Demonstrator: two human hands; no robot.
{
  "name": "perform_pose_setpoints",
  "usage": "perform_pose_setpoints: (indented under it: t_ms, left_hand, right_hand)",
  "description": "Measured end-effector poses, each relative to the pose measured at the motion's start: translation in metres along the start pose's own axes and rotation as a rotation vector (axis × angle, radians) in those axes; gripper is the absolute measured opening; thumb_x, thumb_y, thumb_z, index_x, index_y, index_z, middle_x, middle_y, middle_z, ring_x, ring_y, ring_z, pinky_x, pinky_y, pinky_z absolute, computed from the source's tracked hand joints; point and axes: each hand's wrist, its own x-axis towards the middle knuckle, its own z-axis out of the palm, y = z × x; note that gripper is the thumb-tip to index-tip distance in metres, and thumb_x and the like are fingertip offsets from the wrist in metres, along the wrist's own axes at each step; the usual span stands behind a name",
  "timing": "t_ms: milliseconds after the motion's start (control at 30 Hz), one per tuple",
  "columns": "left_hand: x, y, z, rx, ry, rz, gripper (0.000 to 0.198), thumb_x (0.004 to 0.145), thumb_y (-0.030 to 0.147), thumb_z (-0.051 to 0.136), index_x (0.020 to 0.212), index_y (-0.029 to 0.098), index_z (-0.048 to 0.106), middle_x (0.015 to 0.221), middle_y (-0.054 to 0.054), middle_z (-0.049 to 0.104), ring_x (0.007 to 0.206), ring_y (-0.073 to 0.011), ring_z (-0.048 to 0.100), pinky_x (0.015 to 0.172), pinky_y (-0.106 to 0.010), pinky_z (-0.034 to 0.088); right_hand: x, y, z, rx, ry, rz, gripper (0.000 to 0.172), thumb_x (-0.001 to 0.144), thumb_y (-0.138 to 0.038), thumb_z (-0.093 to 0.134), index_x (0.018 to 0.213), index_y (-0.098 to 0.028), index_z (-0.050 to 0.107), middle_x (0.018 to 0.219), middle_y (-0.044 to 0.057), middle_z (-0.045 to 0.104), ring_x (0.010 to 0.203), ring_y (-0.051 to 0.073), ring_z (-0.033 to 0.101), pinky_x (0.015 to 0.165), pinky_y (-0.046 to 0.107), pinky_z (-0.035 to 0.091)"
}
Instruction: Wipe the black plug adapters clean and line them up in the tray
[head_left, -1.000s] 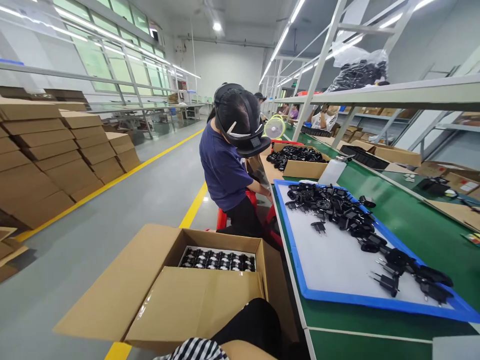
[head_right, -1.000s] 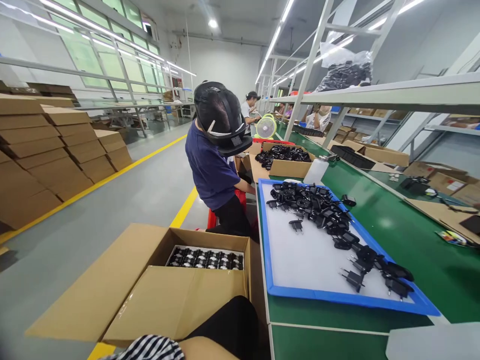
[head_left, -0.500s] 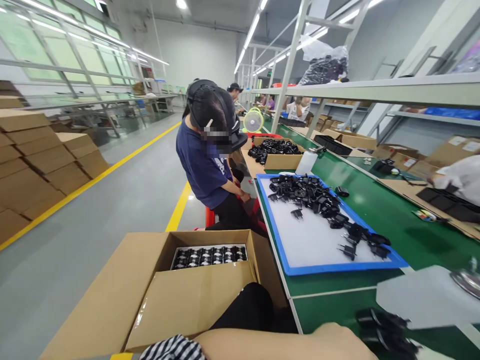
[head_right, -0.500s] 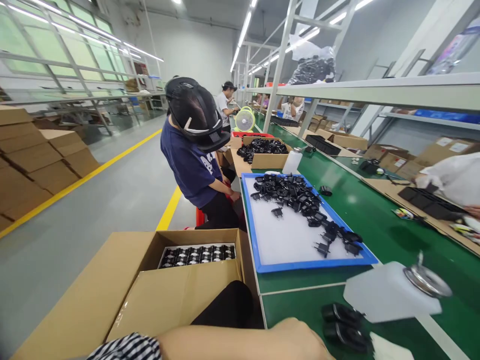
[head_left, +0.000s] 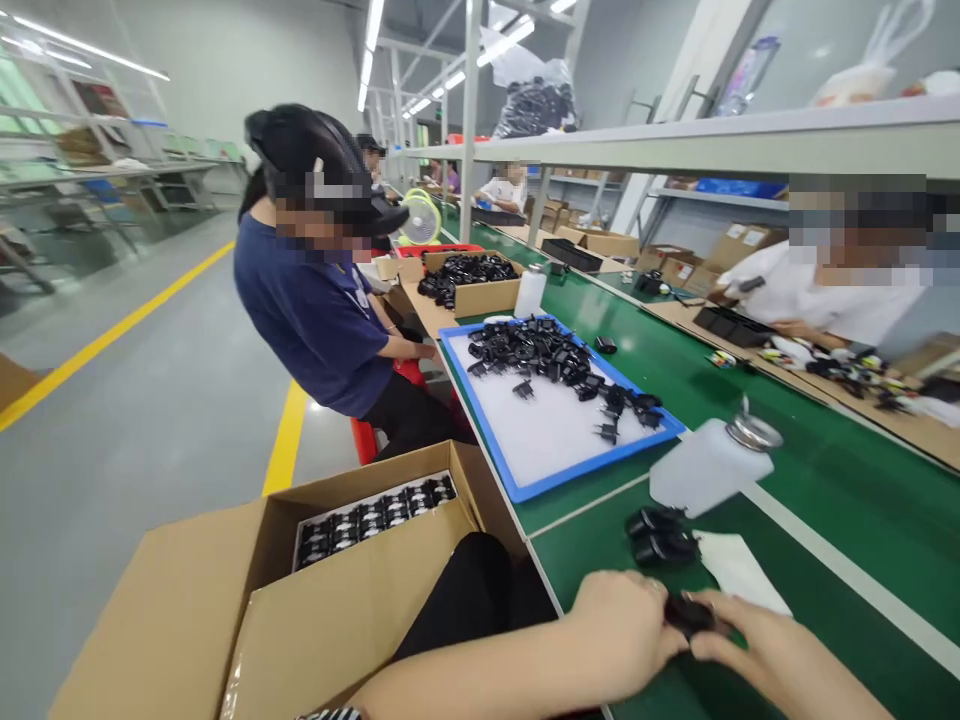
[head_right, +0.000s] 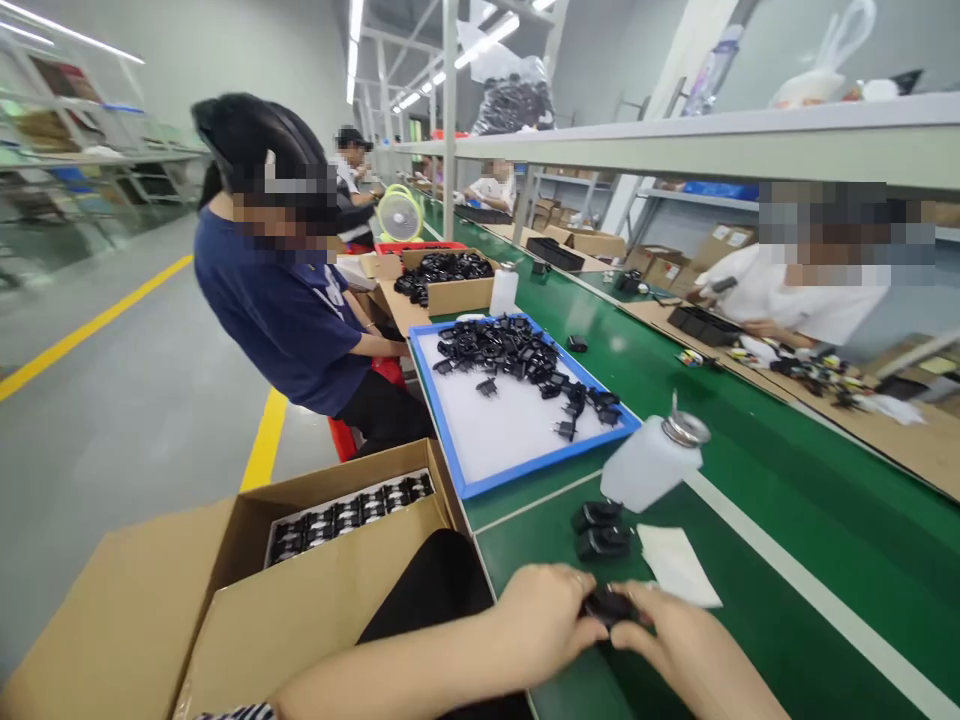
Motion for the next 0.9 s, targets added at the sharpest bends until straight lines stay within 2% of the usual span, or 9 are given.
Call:
perform_pose_setpoints:
  t_ms: [100,233,300,400,500,567,700,833,900]
  left_hand:
    - [-0.008,-0.008,0.014,-0.149,0.11,0.005,0.036,0.066,0.035,0.051,0.096,0.016,0.049,0.095,-0.008,0.055,0.086,-0.0231,0.051,0.074,-0.035,0.043]
    - [-0.005,-0.016,0.021,-0.257,0.244,-0.085,0.079,0.051,0.03,0.065,0.118,0.01,0.027,0.122,-0.016,0.033,0.113,-0.0294,0.029,0.092,-0.041,0.029]
    - [0.003,-0.02,0.018,-0.285,0.225,-0.099,0.098,0.046,0.033,0.068,0.123,0.007,0.014,0.129,-0.018,0.02,0.119,-0.0305,0.015,0.097,-0.044,0.02]
    - [0.019,-0.027,0.011,-0.347,0.132,-0.045,0.114,0.041,0.037,0.069,0.125,0.005,0.0,0.132,-0.019,0.007,0.121,-0.0293,0.005,0.098,-0.045,0.015]
    - [0.034,-0.031,0.006,-0.398,0.122,0.029,0.121,0.038,0.041,0.069,0.125,0.005,-0.008,0.133,-0.02,0.001,0.121,-0.0295,0.004,0.098,-0.045,0.014]
    - [0.041,-0.032,0.005,-0.405,0.128,0.082,0.123,0.037,0.043,0.068,0.124,0.005,-0.011,0.132,-0.021,0.005,0.121,-0.0305,0.008,0.097,-0.047,0.014]
    - [0.05,-0.035,0.007,-0.34,0.098,0.143,0.121,0.038,0.04,0.066,0.125,0.006,-0.01,0.13,-0.021,0.014,0.119,-0.0323,0.015,0.095,-0.052,0.012]
    - [0.045,-0.04,0.006,-0.291,0.052,0.195,0.12,0.037,0.042,0.065,0.125,0.009,-0.01,0.131,-0.02,0.012,0.119,-0.034,0.013,0.093,-0.054,0.011]
    - [0.036,-0.044,0.005,-0.277,0.021,0.229,0.122,0.036,0.045,0.065,0.125,0.009,-0.011,0.131,-0.021,0.013,0.118,-0.0347,0.015,0.092,-0.055,0.011]
  right_hand:
    - [-0.002,-0.011,-0.006,-0.073,-0.057,0.07,0.01,0.064,-0.022,0.05,0.072,-0.022,0.056,0.065,-0.001,0.063,0.059,0.017,0.06,0.049,0.022,0.046]
    - [-0.009,-0.012,-0.009,-0.179,-0.042,0.105,0.017,0.066,-0.025,0.05,0.082,-0.022,0.055,0.075,0.002,0.063,0.067,0.021,0.059,0.054,0.028,0.045]
    - [-0.009,-0.01,-0.012,-0.156,-0.032,0.142,0.019,0.067,-0.028,0.049,0.084,-0.023,0.054,0.073,0.002,0.063,0.067,0.021,0.059,0.054,0.028,0.045]
    - [-0.006,-0.005,-0.014,-0.019,0.01,0.204,0.02,0.068,-0.031,0.046,0.085,-0.023,0.052,0.07,0.001,0.062,0.067,0.02,0.059,0.056,0.028,0.045]
    - [-0.003,0.0,-0.005,0.149,0.062,0.217,0.027,0.069,-0.034,0.042,0.092,-0.021,0.048,0.074,0.002,0.062,0.069,0.019,0.059,0.061,0.029,0.046]
    - [0.0,0.007,0.005,0.206,0.106,0.22,0.042,0.067,-0.037,0.042,0.105,-0.017,0.04,0.089,0.007,0.06,0.078,0.021,0.057,0.066,0.03,0.046]
    - [0.013,0.028,0.02,0.242,0.186,0.175,0.081,0.06,-0.037,0.048,0.126,-0.008,0.01,0.124,0.018,0.032,0.108,0.027,0.037,0.079,0.033,0.041]
    - [0.024,0.034,0.026,0.287,0.085,0.01,0.092,0.055,-0.025,0.053,0.128,-0.013,-0.001,0.128,0.015,0.025,0.111,0.028,0.031,0.085,0.033,0.036]
    - [0.023,0.028,0.034,0.287,0.124,-0.042,0.096,0.05,-0.022,0.057,0.129,-0.015,0.001,0.128,0.014,0.027,0.111,0.027,0.032,0.085,0.031,0.037]
